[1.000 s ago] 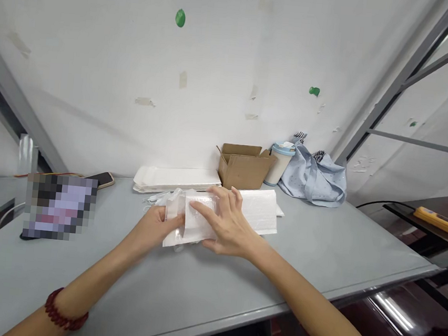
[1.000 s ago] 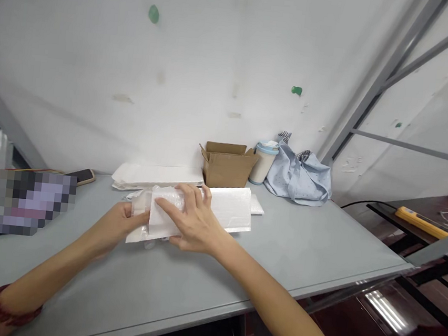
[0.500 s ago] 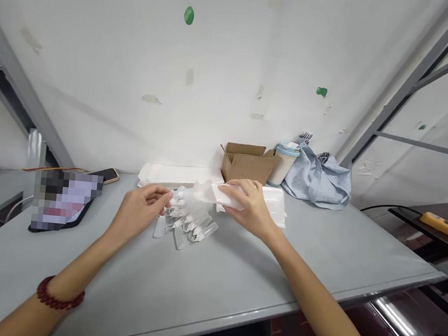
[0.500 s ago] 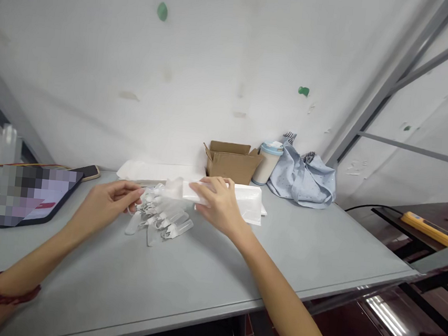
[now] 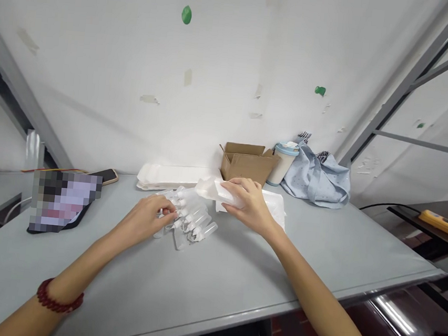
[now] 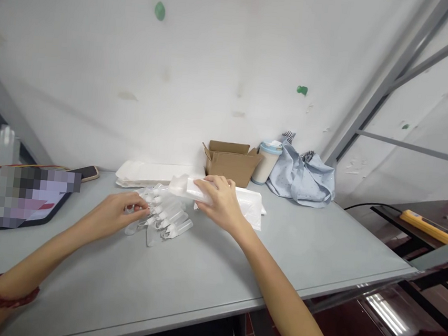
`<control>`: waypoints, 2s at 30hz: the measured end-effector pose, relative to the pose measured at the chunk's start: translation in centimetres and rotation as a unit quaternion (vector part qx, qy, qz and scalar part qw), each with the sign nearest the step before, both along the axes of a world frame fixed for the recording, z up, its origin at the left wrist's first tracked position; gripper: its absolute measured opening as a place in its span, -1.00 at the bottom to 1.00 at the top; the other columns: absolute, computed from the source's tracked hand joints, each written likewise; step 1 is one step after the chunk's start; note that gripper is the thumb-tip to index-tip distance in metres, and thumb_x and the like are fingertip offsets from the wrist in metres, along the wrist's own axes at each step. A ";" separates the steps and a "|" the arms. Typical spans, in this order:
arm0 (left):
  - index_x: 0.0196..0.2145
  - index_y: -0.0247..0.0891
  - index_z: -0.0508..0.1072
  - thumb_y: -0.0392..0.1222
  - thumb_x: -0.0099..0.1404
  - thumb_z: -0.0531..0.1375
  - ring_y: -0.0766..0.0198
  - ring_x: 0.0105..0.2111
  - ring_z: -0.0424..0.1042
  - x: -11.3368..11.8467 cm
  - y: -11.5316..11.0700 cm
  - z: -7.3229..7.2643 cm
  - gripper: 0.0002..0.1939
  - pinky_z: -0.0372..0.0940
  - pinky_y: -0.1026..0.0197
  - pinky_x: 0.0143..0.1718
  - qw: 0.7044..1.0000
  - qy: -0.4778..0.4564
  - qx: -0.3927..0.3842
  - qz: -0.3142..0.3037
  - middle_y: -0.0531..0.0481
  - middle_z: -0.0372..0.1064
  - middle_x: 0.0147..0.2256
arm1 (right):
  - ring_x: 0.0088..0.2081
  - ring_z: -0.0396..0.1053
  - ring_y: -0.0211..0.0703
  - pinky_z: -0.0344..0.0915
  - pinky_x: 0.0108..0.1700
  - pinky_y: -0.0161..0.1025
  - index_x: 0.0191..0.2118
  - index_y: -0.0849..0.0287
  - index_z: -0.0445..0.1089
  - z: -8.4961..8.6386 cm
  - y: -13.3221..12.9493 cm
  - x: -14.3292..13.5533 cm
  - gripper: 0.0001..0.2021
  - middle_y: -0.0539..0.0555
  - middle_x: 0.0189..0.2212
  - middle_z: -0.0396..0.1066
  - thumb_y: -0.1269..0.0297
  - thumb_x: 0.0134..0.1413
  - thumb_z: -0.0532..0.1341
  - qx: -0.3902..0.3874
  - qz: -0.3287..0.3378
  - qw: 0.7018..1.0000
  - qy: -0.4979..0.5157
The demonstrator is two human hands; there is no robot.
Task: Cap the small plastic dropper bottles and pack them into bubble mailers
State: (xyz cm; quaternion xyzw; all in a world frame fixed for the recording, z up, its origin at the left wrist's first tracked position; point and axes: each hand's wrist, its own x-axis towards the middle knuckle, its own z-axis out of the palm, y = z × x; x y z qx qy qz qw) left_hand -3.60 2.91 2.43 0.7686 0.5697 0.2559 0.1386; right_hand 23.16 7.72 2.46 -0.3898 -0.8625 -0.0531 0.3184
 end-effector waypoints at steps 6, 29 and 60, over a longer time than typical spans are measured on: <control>-0.43 -0.17 0.50 0.09 0.21 0.12 0.24 -0.41 0.34 -0.7 -0.5 1.6 -0.69 0.17 0.25 -0.38 0.995 -0.091 0.009 0.043 0.03 0.47 -0.40 | 0.01 0.25 0.01 0.06 0.00 -0.03 0.06 0.06 0.32 0.2 -0.2 -0.2 -0.57 0.16 0.00 0.32 0.29 0.03 0.29 -0.043 0.017 0.999 -0.015; -0.42 -0.17 0.46 0.01 0.25 0.12 0.23 -0.39 0.35 -0.1 -1.2 2.0 -0.75 0.21 0.25 -0.39 0.987 -0.110 0.117 0.015 0.00 0.46 -0.40 | 0.00 0.23 0.00 0.09 0.01 -0.05 0.09 0.12 0.30 -0.3 -0.8 -1.0 -0.54 0.18 -0.01 0.30 0.31 0.02 0.28 -0.034 0.052 0.997 -0.054; -0.28 -0.22 0.36 0.02 0.26 -0.02 0.15 -0.54 0.33 2.8 -1.2 -1.2 -0.70 0.05 0.21 -0.49 0.996 0.060 -0.063 0.007 0.08 0.31 -0.60 | -0.05 0.26 0.01 0.13 -0.03 -0.04 0.05 0.07 0.31 0.0 -0.7 -0.8 -0.62 0.15 -0.09 0.33 0.30 0.08 0.22 -0.037 0.013 0.999 0.035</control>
